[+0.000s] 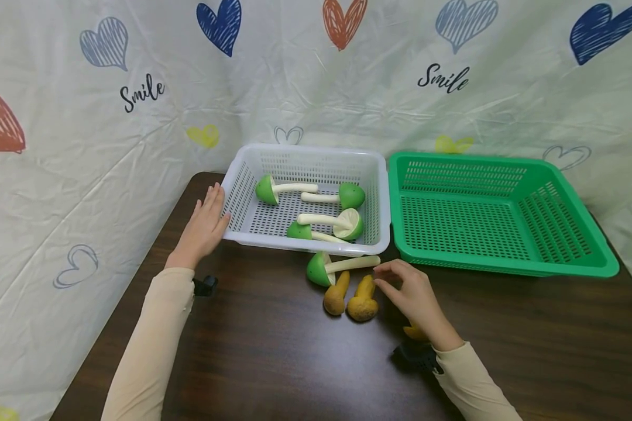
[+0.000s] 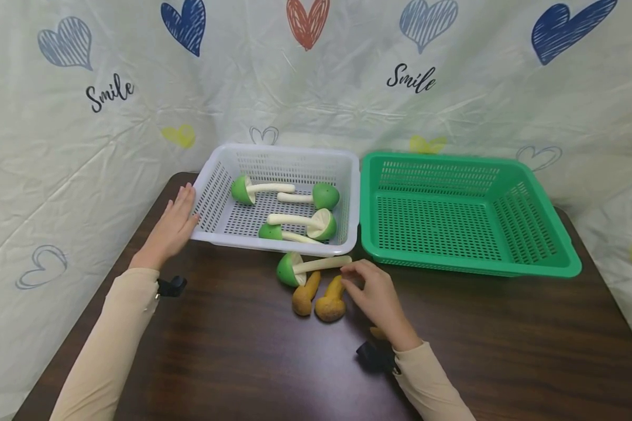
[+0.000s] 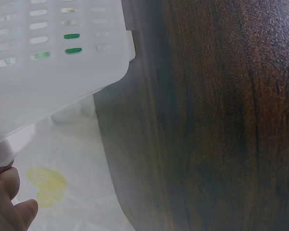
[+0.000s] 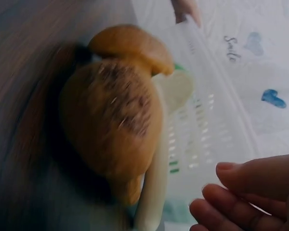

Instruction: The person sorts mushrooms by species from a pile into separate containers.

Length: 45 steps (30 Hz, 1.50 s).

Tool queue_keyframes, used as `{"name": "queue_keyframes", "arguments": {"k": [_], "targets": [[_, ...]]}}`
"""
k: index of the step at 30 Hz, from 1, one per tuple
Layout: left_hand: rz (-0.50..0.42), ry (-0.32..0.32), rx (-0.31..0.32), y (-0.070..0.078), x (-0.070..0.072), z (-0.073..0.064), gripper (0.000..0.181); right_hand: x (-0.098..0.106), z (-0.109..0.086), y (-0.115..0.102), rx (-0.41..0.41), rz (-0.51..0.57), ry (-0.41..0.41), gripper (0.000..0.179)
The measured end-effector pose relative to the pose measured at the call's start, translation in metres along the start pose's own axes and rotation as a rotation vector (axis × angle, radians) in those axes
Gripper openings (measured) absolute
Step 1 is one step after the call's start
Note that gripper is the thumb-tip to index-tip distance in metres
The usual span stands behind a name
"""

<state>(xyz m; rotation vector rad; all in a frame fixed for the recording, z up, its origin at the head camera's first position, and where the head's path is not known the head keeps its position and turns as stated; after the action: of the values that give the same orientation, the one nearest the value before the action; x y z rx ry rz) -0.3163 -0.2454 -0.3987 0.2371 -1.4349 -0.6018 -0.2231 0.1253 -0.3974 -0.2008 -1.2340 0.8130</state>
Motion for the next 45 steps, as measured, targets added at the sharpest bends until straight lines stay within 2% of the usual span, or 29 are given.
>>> {"name": "queue_keyframes", "arguments": {"k": [8, 16, 20, 24, 37, 42, 45], "targets": [[-0.003, 0.012, 0.0, 0.0, 0.001, 0.001, 0.063, -0.014, 0.002, 0.018, -0.083, -0.074, -0.131, 0.029], [0.001, 0.001, -0.001, 0.0, -0.001, 0.001, 0.062, -0.024, 0.007, 0.029, -0.126, -0.107, -0.192, 0.042], [0.006, 0.003, -0.004, 0.0, -0.001, 0.001, 0.062, -0.032, 0.009, 0.032, -0.118, -0.103, -0.24, 0.044], [-0.003, 0.0, -0.003, 0.0, -0.001, 0.001, 0.062, -0.033, 0.009, 0.033, -0.112, -0.092, -0.227, 0.042], [0.0, -0.003, -0.003, -0.001, -0.001, 0.0, 0.062, -0.037, 0.005, 0.034, -0.108, -0.105, -0.224, 0.018], [-0.001, -0.002, -0.008, 0.0, -0.001, 0.0, 0.062, -0.037, 0.004, 0.029, -0.086, -0.07, -0.227, 0.017], [0.0, -0.004, -0.006, -0.001, -0.002, 0.0, 0.062, -0.033, 0.004, 0.025, -0.064, -0.053, -0.199, 0.017]]}}
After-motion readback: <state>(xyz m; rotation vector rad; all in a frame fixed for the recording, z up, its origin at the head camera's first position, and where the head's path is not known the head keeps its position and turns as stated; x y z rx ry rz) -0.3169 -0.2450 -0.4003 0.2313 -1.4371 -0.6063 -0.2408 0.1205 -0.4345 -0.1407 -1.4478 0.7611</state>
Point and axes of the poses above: each hand's wrist, its own z-axis towards the middle knuckle, its own x-axis out of the back of the hand, y = z × x, the point moved 10 cm from there along z, towards the middle knuckle, and after that the axes turned 8 degrees about -z, right-handed, at the moved point
